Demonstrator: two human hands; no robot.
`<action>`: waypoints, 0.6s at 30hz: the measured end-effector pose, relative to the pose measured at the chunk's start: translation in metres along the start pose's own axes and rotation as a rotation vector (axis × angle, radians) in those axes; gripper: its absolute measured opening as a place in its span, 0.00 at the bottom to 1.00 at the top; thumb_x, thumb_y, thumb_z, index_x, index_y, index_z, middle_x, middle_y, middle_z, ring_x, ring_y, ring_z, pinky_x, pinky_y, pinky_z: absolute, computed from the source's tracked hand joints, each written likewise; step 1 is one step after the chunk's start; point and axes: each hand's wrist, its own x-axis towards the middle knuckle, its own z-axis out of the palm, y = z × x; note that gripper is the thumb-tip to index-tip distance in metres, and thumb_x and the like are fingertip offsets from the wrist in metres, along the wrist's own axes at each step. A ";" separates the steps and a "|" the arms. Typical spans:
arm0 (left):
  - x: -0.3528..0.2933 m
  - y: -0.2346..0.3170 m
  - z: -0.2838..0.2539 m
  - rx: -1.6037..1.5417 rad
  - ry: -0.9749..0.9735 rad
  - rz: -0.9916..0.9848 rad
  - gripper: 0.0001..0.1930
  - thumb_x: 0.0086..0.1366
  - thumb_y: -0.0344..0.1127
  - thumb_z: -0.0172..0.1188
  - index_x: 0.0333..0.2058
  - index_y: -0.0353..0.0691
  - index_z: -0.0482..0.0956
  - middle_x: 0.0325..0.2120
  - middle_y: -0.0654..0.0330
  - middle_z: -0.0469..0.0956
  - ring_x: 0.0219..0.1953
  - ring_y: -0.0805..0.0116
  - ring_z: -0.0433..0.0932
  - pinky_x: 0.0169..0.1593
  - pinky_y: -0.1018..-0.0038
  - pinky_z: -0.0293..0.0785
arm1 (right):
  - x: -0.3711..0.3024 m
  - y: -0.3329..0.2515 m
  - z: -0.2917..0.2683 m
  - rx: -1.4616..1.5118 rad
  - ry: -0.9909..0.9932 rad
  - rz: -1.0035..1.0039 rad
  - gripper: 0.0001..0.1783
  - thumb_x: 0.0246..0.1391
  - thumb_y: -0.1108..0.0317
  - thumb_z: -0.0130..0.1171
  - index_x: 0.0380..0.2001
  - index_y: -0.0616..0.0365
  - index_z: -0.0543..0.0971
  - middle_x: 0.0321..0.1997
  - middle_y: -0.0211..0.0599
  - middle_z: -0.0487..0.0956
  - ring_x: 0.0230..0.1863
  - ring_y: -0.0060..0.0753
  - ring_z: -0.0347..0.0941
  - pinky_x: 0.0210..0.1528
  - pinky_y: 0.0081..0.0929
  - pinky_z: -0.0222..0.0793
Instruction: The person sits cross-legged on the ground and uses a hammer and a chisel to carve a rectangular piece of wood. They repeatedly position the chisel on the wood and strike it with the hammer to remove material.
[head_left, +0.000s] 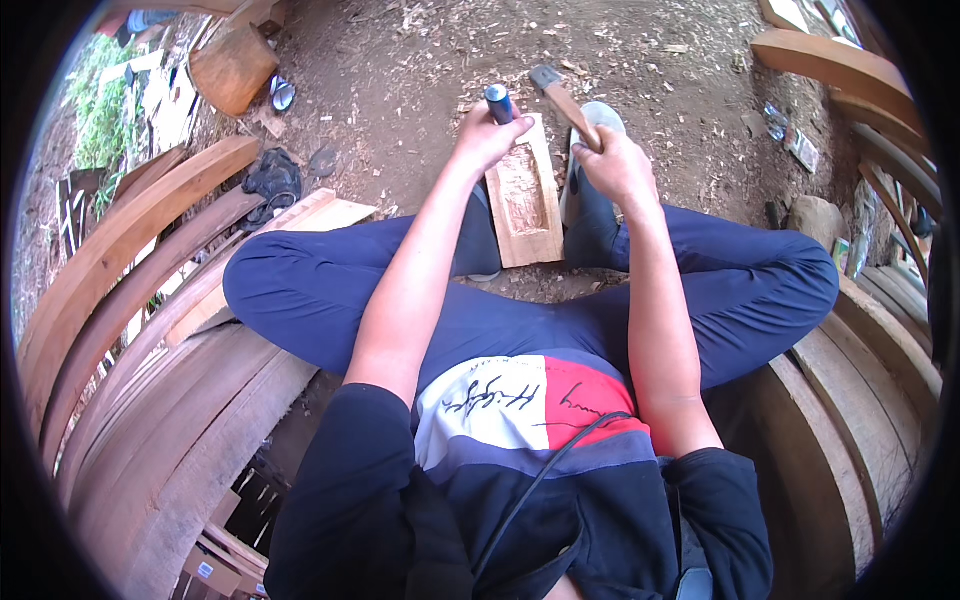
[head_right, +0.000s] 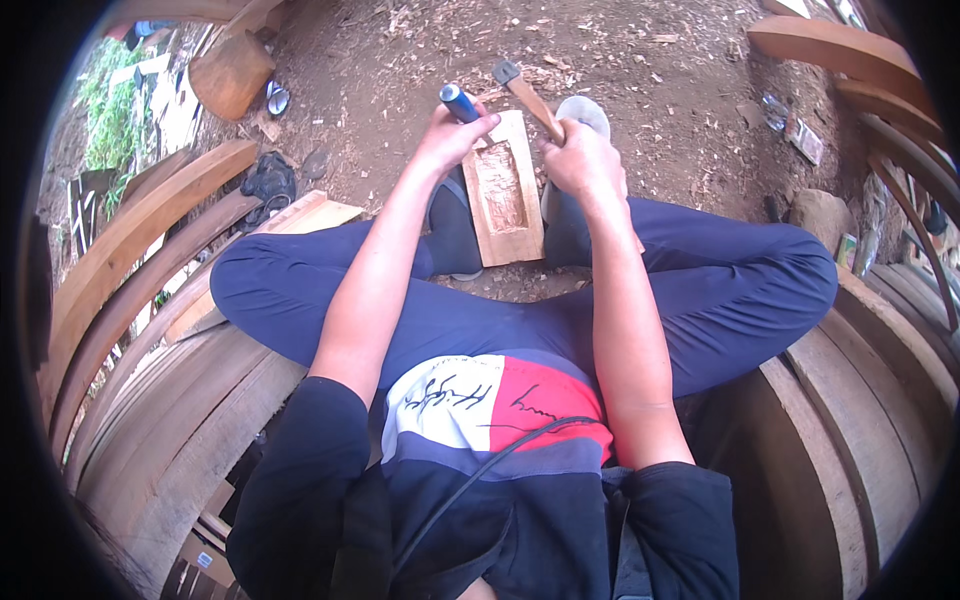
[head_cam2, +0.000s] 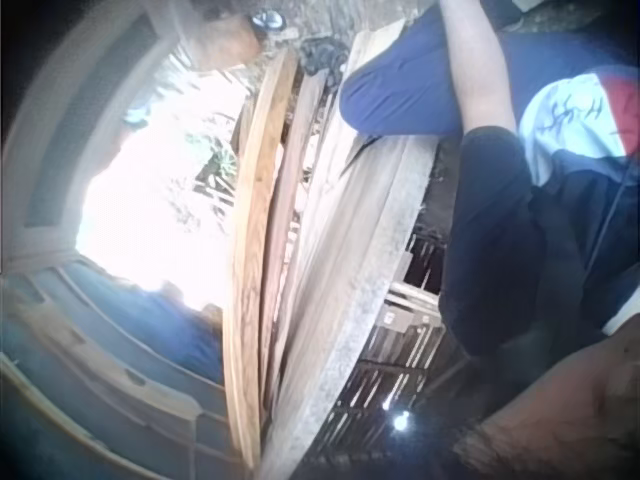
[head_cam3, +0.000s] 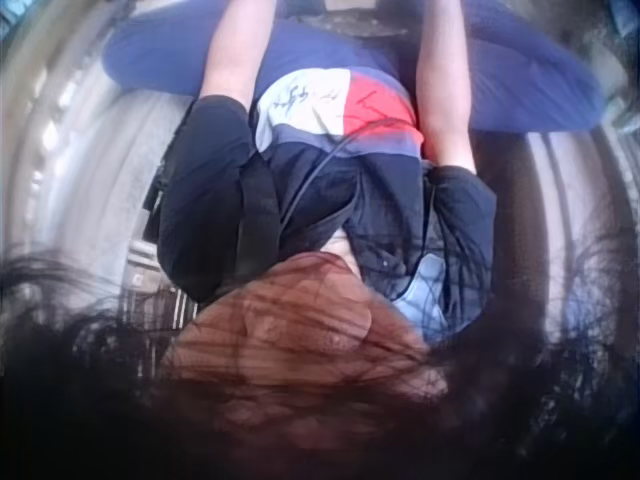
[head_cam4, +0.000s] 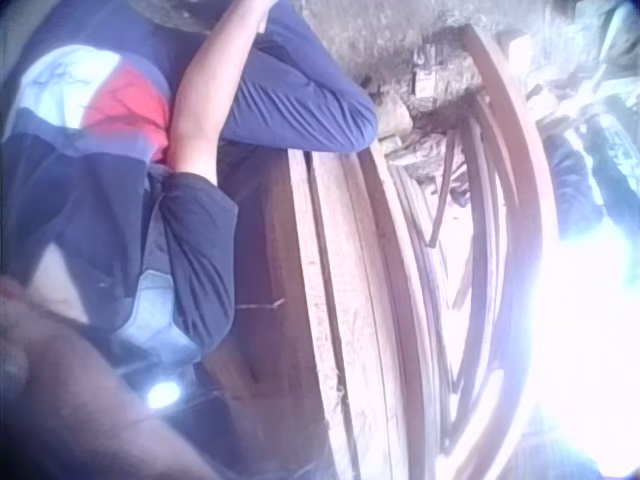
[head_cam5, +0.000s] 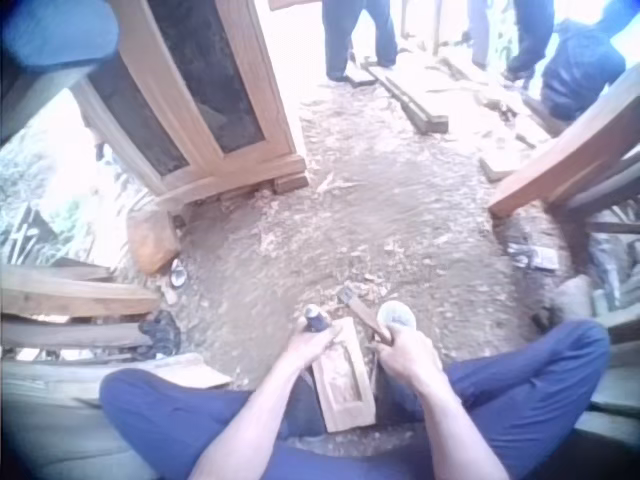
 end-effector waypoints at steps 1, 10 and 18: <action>0.002 0.003 -0.003 0.075 -0.001 -0.021 0.11 0.53 0.36 0.71 0.29 0.38 0.79 0.25 0.62 0.81 0.30 0.72 0.79 0.38 0.72 0.75 | 0.000 0.005 0.003 -0.016 -0.009 0.004 0.19 0.56 0.52 0.59 0.46 0.50 0.80 0.43 0.49 0.82 0.49 0.50 0.78 0.52 0.44 0.71; 0.005 0.008 -0.013 0.257 0.098 0.002 0.12 0.55 0.37 0.71 0.34 0.37 0.81 0.30 0.59 0.83 0.34 0.68 0.81 0.42 0.71 0.76 | -0.007 0.009 0.002 -0.208 -0.183 0.115 0.21 0.55 0.51 0.60 0.49 0.46 0.80 0.50 0.44 0.81 0.54 0.47 0.76 0.56 0.42 0.71; -0.009 -0.003 -0.018 0.231 0.134 0.036 0.14 0.54 0.39 0.71 0.35 0.36 0.81 0.31 0.58 0.83 0.35 0.68 0.82 0.43 0.70 0.76 | -0.002 0.005 0.018 -0.270 -0.240 0.140 0.22 0.55 0.51 0.61 0.51 0.46 0.80 0.52 0.42 0.80 0.55 0.45 0.76 0.57 0.42 0.72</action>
